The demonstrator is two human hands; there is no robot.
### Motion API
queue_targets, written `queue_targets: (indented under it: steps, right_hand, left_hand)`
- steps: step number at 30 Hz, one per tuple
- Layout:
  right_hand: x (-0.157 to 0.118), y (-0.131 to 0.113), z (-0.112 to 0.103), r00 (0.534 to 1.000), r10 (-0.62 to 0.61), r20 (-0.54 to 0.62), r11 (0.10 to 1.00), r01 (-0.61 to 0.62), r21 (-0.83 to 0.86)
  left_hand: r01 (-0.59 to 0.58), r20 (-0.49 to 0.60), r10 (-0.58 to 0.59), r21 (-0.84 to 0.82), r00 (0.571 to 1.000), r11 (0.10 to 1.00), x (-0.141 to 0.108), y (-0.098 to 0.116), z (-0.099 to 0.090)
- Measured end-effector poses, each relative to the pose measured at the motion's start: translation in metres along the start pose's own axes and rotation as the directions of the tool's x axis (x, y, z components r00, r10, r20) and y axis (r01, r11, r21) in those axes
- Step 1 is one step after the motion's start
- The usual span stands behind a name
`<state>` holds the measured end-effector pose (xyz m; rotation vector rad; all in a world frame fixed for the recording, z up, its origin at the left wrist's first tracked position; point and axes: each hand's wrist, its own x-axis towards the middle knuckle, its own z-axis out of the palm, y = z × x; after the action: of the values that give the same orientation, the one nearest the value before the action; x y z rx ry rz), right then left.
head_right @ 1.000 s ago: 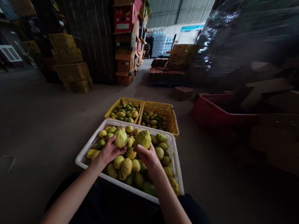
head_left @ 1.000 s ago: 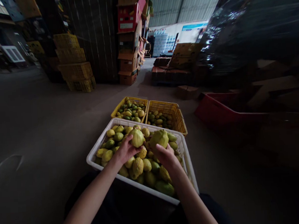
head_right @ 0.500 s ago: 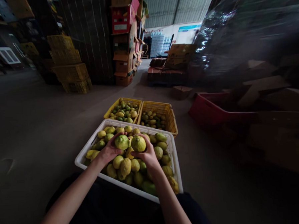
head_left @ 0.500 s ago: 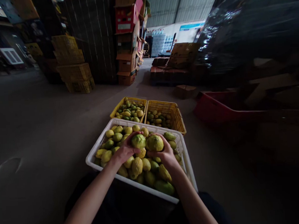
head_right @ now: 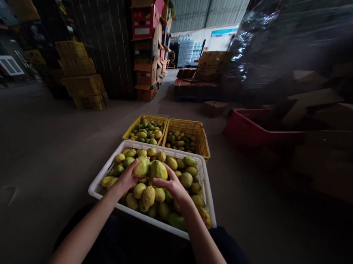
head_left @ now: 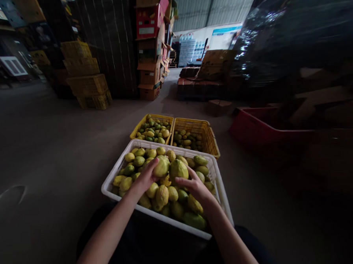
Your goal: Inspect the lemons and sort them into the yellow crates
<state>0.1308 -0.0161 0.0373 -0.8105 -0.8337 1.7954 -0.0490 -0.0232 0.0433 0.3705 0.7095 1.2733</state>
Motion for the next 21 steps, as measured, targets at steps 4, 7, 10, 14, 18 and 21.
queue_targets:
  steps: [4, 7, 10, 14, 18, 21]
  right_hand:
    - [-0.001, 0.007, 0.010, 0.994, 0.102, 0.039, 0.991, -0.105, 0.084]
    - [0.005, 0.011, 0.013, 0.984, 0.158, 0.087, 0.970, -0.171, 0.175]
    - [0.011, 0.012, 0.007, 0.973, 0.208, 0.097, 0.930, -0.228, 0.288]
    - [0.015, 0.014, -0.002, 0.988, 0.150, 0.022, 0.893, -0.145, 0.425]
    - [0.020, 0.020, -0.009, 0.992, 0.119, -0.042, 0.892, -0.089, 0.443]
    - [0.024, 0.023, -0.013, 0.984, 0.144, -0.108, 0.866, -0.073, 0.495]
  left_hand:
    - [0.056, -0.133, -0.062, -0.046, 0.989, 0.997, 0.008, 0.002, 0.001]
    - [0.056, -0.130, -0.068, -0.100, 0.989, 0.993, 0.009, 0.000, 0.002]
    - [0.092, -0.080, -0.110, -0.199, 0.991, 0.976, 0.005, -0.003, 0.005]
    - [0.081, -0.027, -0.103, -0.434, 0.994, 0.897, 0.003, -0.008, 0.011]
    - [0.000, -0.061, -0.039, -0.538, 0.997, 0.843, 0.013, -0.014, 0.018]
    - [-0.028, -0.089, -0.021, -0.515, 0.996, 0.857, 0.023, -0.024, 0.022]
